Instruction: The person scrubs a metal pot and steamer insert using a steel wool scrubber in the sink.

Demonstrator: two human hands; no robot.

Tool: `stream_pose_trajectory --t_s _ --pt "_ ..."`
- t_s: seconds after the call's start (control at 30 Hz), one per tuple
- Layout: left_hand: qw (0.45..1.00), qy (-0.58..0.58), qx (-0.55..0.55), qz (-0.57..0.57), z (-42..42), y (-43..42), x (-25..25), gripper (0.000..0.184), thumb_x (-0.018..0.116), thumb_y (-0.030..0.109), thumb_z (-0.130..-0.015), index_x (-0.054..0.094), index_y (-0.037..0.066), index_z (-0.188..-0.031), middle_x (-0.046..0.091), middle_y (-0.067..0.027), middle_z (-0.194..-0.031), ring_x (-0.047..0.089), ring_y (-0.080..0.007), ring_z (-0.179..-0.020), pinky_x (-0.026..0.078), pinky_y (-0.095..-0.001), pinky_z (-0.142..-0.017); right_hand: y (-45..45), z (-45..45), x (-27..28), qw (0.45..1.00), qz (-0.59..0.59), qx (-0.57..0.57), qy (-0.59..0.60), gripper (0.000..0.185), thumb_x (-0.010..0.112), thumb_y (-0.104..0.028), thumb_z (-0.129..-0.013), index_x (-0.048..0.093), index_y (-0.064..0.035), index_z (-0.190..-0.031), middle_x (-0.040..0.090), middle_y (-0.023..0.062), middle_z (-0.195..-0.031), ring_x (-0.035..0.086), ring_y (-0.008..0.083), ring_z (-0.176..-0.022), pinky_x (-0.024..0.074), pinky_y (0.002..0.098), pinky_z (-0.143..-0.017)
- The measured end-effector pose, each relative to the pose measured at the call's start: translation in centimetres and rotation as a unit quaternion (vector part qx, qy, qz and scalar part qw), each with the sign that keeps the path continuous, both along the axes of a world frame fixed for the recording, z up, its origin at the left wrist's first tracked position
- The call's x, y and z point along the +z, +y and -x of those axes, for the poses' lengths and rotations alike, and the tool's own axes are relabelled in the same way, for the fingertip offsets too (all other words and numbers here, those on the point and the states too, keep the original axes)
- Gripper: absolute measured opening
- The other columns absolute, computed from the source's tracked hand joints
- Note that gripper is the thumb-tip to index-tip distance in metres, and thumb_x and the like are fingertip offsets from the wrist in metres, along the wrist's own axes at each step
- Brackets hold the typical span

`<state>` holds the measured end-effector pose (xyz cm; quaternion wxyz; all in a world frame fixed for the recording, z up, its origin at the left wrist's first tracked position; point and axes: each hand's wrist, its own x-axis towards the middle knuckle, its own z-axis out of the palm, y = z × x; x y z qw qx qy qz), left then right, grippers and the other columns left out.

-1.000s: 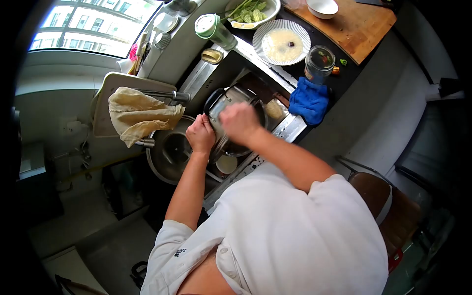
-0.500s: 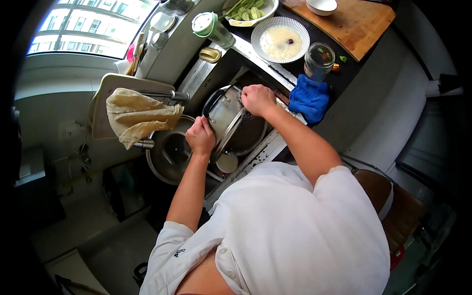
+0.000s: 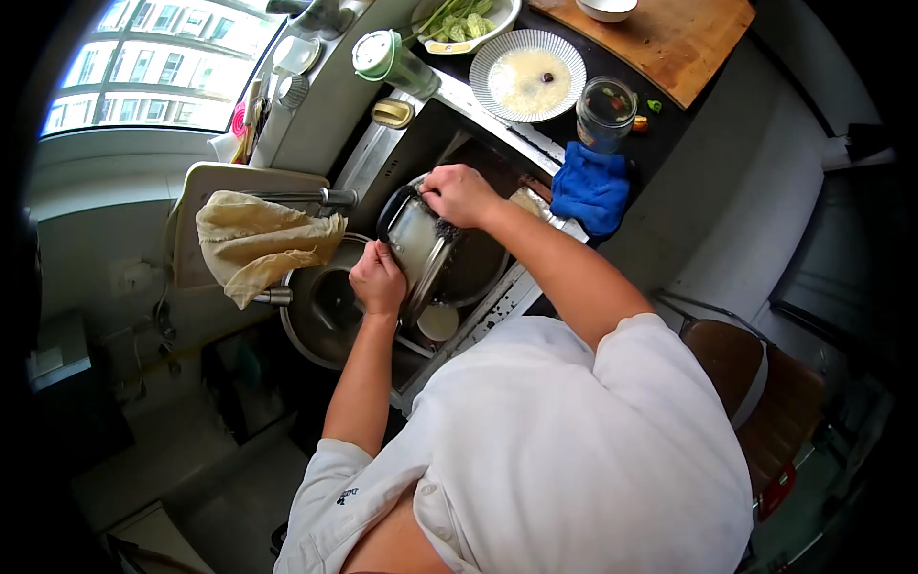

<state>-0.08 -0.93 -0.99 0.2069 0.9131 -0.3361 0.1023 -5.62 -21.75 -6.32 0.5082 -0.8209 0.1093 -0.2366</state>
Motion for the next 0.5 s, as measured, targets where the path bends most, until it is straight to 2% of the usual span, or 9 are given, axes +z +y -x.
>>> stream_pose_trajectory --t_s 0.07,0.1,0.17,0.2,0.23,0.3,0.37,0.43,0.5 --pt "1.000 0.001 -0.004 -0.010 0.3 -0.2 0.1 0.033 0.049 0.026 -0.098 0.052 0.007 -0.072 0.058 -0.0184 -0.063 0.057 -0.0415 -0.057 0.043 -0.0499 -0.051 -1.6 -0.4 -1.9 1.000 0.011 -0.004 0.011 0.017 0.066 -0.024 -0.079 0.072 -0.0086 -0.083 0.069 0.0148 -0.085 0.066 0.0346 -0.083 0.0537 0.0423 -0.077" --pt "1.000 0.002 -0.004 -0.012 0.3 -0.3 0.1 0.033 0.049 0.026 -0.098 0.052 0.007 -0.071 0.058 -0.0182 -0.063 0.057 -0.0415 -0.057 0.042 -0.0499 -0.051 -2.7 -0.6 -2.1 0.996 0.038 -0.016 0.074 0.017 0.065 -0.024 -0.079 0.072 -0.0089 -0.083 0.069 0.0146 -0.084 0.066 0.0343 -0.082 0.0541 0.0424 -0.076" --pt "1.000 -0.001 -0.004 -0.003 0.3 0.0 -0.2 0.034 0.049 0.027 -0.098 0.052 0.007 -0.071 0.058 -0.0179 -0.063 0.057 -0.0415 -0.057 0.042 -0.0501 -0.051 -3.5 -1.1 -2.5 0.993 0.037 -0.016 0.112 0.017 0.065 -0.023 -0.078 0.072 -0.0090 -0.082 0.069 0.0148 -0.083 0.066 0.0343 -0.081 0.0542 0.0420 -0.075" --pt "1.000 0.001 0.004 -0.003 0.0 0.1 -0.2 0.034 0.049 0.027 -0.098 0.052 0.007 -0.071 0.058 -0.0180 -0.063 0.057 -0.0415 -0.057 0.042 -0.0503 -0.051 -2.7 -1.2 -1.3 0.998 0.046 0.011 0.042 0.013 0.067 -0.016 -0.077 0.071 -0.0052 -0.082 0.069 0.0148 -0.084 0.067 0.0328 -0.080 0.0539 0.0383 -0.073" --pt "1.000 0.004 0.014 -0.003 -0.2 0.0 -0.3 0.034 0.049 0.027 -0.098 0.052 0.007 -0.071 0.058 -0.0180 -0.063 0.057 -0.0416 -0.057 0.042 -0.0504 -0.051 -1.8 -1.2 -0.2 0.997 0.024 0.064 -0.040 0.011 0.068 -0.014 -0.077 0.071 -0.0061 -0.083 0.067 0.0130 -0.083 0.066 0.0335 -0.079 0.0534 0.0395 -0.072" --pt "1.000 0.004 0.021 0.012 0.0 0.2 -0.4 0.033 0.049 0.027 -0.098 0.053 0.008 -0.072 0.057 -0.0184 -0.062 0.057 -0.0420 -0.057 0.042 -0.0503 -0.051 -0.5 -1.0 1.2 0.998 0.042 0.048 -0.026 0.015 0.065 -0.023 -0.078 0.070 -0.0090 -0.080 0.068 0.0118 -0.082 0.065 0.0339 -0.081 0.0535 0.0420 -0.076" --pt "1.000 0.003 0.006 0.004 -0.1 0.2 -0.3 0.033 0.049 0.027 -0.098 0.053 0.008 -0.071 0.057 -0.0183 -0.062 0.057 -0.0422 -0.057 0.043 -0.0501 -0.051 -1.7 -1.4 -1.0 0.997 0.067 0.025 -0.017 0.014 0.064 -0.022 -0.078 0.070 -0.0097 -0.081 0.067 0.0119 -0.082 0.065 0.0342 -0.081 0.0533 0.0438 -0.076" --pt "1.000 0.000 0.006 0.008 0.2 -0.1 -0.2 0.033 0.050 0.027 -0.098 0.054 0.008 -0.071 0.058 -0.0182 -0.063 0.057 -0.0419 -0.057 0.043 -0.0496 -0.051 -3.6 -1.5 -1.9 0.982 0.116 -0.016 0.150 0.015 0.060 -0.021 -0.078 0.071 -0.0121 -0.082 0.068 0.0121 -0.088 0.065 0.0335 -0.087 0.0537 0.0439 -0.075" --pt "1.000 0.002 0.000 0.018 0.3 -0.2 0.0 0.033 0.050 0.027 -0.098 0.053 0.008 -0.071 0.058 -0.0181 -0.063 0.057 -0.0416 -0.057 0.043 -0.0494 -0.051 -3.5 -1.8 -2.5 0.988 0.120 0.005 0.095 0.014 0.061 -0.021 -0.078 0.071 -0.0117 -0.082 0.068 0.0117 -0.088 0.065 0.0330 -0.086 0.0539 0.0427 -0.075"
